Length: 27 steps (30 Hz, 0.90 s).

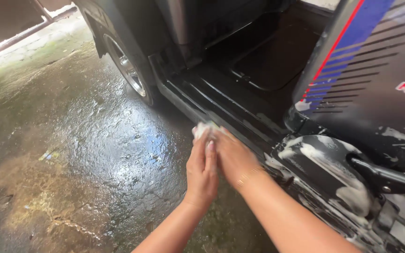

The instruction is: Cleaning and scrubbing the exterior surfaces of an electric tricycle with soapy water and a sponge.

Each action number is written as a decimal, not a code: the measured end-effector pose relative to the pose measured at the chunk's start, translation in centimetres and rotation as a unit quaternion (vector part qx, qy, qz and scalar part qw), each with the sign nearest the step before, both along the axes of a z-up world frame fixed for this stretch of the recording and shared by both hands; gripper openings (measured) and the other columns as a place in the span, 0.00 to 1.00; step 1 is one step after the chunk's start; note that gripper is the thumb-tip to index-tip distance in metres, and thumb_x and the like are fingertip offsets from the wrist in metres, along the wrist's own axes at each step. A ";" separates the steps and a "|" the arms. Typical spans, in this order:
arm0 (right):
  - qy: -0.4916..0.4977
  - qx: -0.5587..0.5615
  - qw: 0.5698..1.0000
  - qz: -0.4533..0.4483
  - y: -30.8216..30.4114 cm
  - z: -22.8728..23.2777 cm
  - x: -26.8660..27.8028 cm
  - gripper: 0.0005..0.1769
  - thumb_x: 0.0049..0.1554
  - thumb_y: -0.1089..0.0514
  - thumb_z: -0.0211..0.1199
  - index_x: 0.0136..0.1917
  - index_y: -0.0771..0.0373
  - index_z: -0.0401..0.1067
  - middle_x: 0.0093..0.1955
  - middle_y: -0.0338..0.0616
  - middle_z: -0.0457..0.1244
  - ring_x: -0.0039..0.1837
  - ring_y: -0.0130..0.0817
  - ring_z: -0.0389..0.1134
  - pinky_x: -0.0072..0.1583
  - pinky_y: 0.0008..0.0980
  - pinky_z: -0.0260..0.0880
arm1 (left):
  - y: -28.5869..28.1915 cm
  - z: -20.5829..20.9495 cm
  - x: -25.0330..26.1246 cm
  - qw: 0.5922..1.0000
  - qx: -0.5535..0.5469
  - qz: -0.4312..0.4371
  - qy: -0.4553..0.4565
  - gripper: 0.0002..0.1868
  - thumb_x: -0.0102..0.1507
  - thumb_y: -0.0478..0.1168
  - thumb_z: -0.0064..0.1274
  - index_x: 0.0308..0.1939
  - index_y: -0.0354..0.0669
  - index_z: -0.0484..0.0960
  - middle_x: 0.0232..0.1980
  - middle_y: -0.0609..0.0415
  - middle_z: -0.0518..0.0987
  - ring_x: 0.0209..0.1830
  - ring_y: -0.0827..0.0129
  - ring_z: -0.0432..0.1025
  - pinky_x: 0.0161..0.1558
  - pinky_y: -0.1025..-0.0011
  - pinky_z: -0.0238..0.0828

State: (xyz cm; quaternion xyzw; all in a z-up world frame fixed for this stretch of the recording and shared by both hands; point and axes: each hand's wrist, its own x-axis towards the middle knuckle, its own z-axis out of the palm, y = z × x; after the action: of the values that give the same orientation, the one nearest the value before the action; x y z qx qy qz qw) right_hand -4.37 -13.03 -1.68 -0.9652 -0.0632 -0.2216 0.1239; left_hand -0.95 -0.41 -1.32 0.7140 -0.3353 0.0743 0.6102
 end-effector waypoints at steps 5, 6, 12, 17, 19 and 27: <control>-0.059 0.094 0.993 -0.029 0.2 4.5 -3.1 0.25 0.58 0.63 0.52 0.69 0.66 0.65 0.73 0.56 0.59 0.76 0.53 0.57 0.75 0.46 0.55 | -1.0 0.3 -1.9 0.989 -0.028 -0.001 0.144 0.31 0.73 0.50 0.34 0.74 0.34 0.62 0.79 0.41 0.63 0.81 0.56 0.55 0.75 0.65 0.48; -0.095 0.073 0.993 -0.002 0.2 5.8 -4.8 0.25 0.61 0.63 0.50 0.72 0.64 0.63 0.73 0.54 0.60 0.78 0.50 0.58 0.79 0.47 0.55 | -1.1 0.3 -2.4 0.983 -0.045 -0.015 0.178 0.32 0.73 0.52 0.31 0.76 0.34 0.60 0.81 0.41 0.60 0.83 0.57 0.51 0.76 0.65 0.45; -0.097 0.160 0.980 -0.061 0.1 5.3 -7.9 0.37 0.57 0.67 0.50 0.79 0.72 0.50 0.81 0.64 0.47 0.81 0.61 0.48 0.75 0.60 0.45 | -3.8 1.4 -3.2 0.991 0.070 -0.043 0.102 0.37 0.74 0.50 0.33 0.80 0.29 0.46 0.83 0.31 0.40 0.83 0.40 0.31 0.76 0.53 0.31; -0.086 0.152 0.982 -0.065 -1.9 2.2 -12.6 0.38 0.54 0.64 0.57 0.77 0.69 0.54 0.79 0.63 0.49 0.79 0.59 0.51 0.74 0.56 0.50 | -3.9 4.0 -3.1 0.934 0.263 0.041 -0.239 0.33 0.61 0.48 0.51 0.68 0.39 0.70 0.75 0.24 0.53 0.78 0.31 0.40 0.73 0.41 0.31; -0.082 0.157 0.983 -0.058 -2.4 3.6 -13.0 0.36 0.54 0.63 0.58 0.76 0.67 0.57 0.78 0.63 0.51 0.78 0.58 0.53 0.74 0.53 0.52 | -4.1 3.4 -3.2 0.943 0.236 0.012 -0.234 0.37 0.56 0.47 0.55 0.66 0.30 0.69 0.73 0.19 0.52 0.75 0.28 0.40 0.70 0.39 0.32; -0.142 0.209 0.963 -0.096 -1.9 5.6 -12.0 0.24 0.58 0.65 0.59 0.68 0.68 0.68 0.70 0.59 0.63 0.72 0.53 0.65 0.71 0.43 0.62 | -3.7 3.1 -0.9 0.936 0.218 -0.081 -0.262 0.34 0.66 0.47 0.56 0.69 0.26 0.68 0.69 0.26 0.70 0.74 0.35 0.60 0.75 0.48 0.52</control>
State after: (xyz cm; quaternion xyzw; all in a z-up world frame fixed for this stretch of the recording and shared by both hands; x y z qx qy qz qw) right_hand -16.33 -14.97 3.88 -0.8779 0.0608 -0.3755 0.2909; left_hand -1.83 -4.07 1.77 0.7551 -0.5482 0.1342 0.3335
